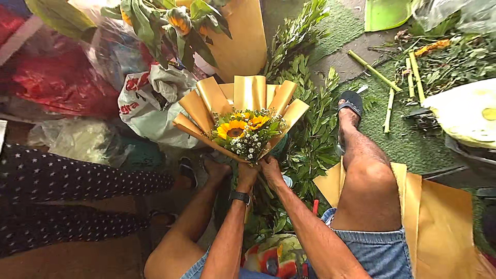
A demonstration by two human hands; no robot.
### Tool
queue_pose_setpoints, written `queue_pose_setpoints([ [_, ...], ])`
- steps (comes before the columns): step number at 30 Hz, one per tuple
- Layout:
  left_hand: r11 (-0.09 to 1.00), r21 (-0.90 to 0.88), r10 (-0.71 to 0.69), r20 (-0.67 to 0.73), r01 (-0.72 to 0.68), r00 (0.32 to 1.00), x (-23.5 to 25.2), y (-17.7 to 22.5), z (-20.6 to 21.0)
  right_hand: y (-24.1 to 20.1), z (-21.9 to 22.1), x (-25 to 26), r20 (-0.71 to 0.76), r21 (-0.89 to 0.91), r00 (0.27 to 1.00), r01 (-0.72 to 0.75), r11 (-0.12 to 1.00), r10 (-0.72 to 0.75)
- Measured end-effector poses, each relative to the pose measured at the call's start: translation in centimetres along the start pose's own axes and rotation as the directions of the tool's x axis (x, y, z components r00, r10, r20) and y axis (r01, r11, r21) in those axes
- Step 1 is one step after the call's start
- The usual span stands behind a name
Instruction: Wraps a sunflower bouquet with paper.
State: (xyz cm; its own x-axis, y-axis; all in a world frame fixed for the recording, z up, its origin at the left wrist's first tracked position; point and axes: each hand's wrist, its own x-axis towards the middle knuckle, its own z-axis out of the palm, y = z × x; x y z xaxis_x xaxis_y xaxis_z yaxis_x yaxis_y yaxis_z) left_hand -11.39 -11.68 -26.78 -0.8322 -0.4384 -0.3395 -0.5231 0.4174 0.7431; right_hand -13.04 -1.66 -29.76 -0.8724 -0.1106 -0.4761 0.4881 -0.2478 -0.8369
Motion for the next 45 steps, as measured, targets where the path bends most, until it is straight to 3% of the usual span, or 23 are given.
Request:
queue_pose_setpoints([
  [5, 0.970, 0.237, -0.019, -0.141, 0.052, 0.990, 0.1, 0.8, 0.6, -0.4, 0.2, 0.1, 0.002, 0.009, 0.998, -0.063, 0.998, 0.063],
  [9, 0.965, 0.253, -0.011, -0.206, 0.065, 0.978, 0.1, 0.9, 1.3, -0.7, 0.2, 0.1, 0.009, 0.016, 0.996, -0.087, 0.996, 0.087],
  [13, 0.966, 0.251, -0.018, -0.186, 0.066, 0.982, 0.3, 0.7, 1.0, -1.5, -0.1, 0.3, 0.052, -0.026, 0.992, -0.110, 0.994, 0.111],
  [16, 0.975, 0.207, -0.043, -0.170, 0.078, 0.985, 0.8, 0.2, 0.7, -2.7, -0.8, 0.7, 0.086, -0.093, 0.973, -0.206, 0.974, 0.214],
  [18, 0.984, 0.163, -0.044, -0.182, 0.074, 0.982, 0.9, -0.1, 0.6, -4.1, -2.2, 0.8, -0.018, -0.013, 0.973, -0.231, 0.973, 0.231],
  [20, 0.996, 0.089, -0.002, -0.205, 0.021, 0.979, 0.8, -0.8, 0.7, -6.3, -4.5, 1.2, -0.194, 0.215, 0.969, -0.112, 0.970, 0.155],
  [22, 0.999, 0.004, 0.042, -0.225, -0.042, 0.973, 0.4, -1.6, 0.8, -9.3, -7.6, 1.9, -0.219, 0.327, 0.970, -0.033, 0.945, 0.109],
  [27, 0.985, -0.148, 0.052, -0.247, -0.091, 0.968, -2.6, -0.4, 0.5, -16.9, -10.2, 1.6, -0.164, 0.131, 0.986, 0.016, 0.991, 0.005],
  [33, 0.888, -0.364, 0.167, -0.311, -0.280, 0.935, -6.0, 1.0, -1.3, -25.5, -10.4, -5.1, -0.042, -0.110, 0.976, 0.207, 0.972, -0.213],
  [38, 0.940, -0.218, 0.203, -0.254, -0.261, 0.946, -9.4, 3.2, -4.7, -29.7, -8.9, -12.3, -0.150, -0.500, 0.854, 0.369, 0.784, -0.497],
  [45, 0.907, -0.284, 0.254, -0.221, -0.311, 0.942, -13.1, 4.2, -7.2, -32.2, -5.7, -22.7, -0.077, -0.637, 0.728, 0.490, 0.595, -0.682],
])
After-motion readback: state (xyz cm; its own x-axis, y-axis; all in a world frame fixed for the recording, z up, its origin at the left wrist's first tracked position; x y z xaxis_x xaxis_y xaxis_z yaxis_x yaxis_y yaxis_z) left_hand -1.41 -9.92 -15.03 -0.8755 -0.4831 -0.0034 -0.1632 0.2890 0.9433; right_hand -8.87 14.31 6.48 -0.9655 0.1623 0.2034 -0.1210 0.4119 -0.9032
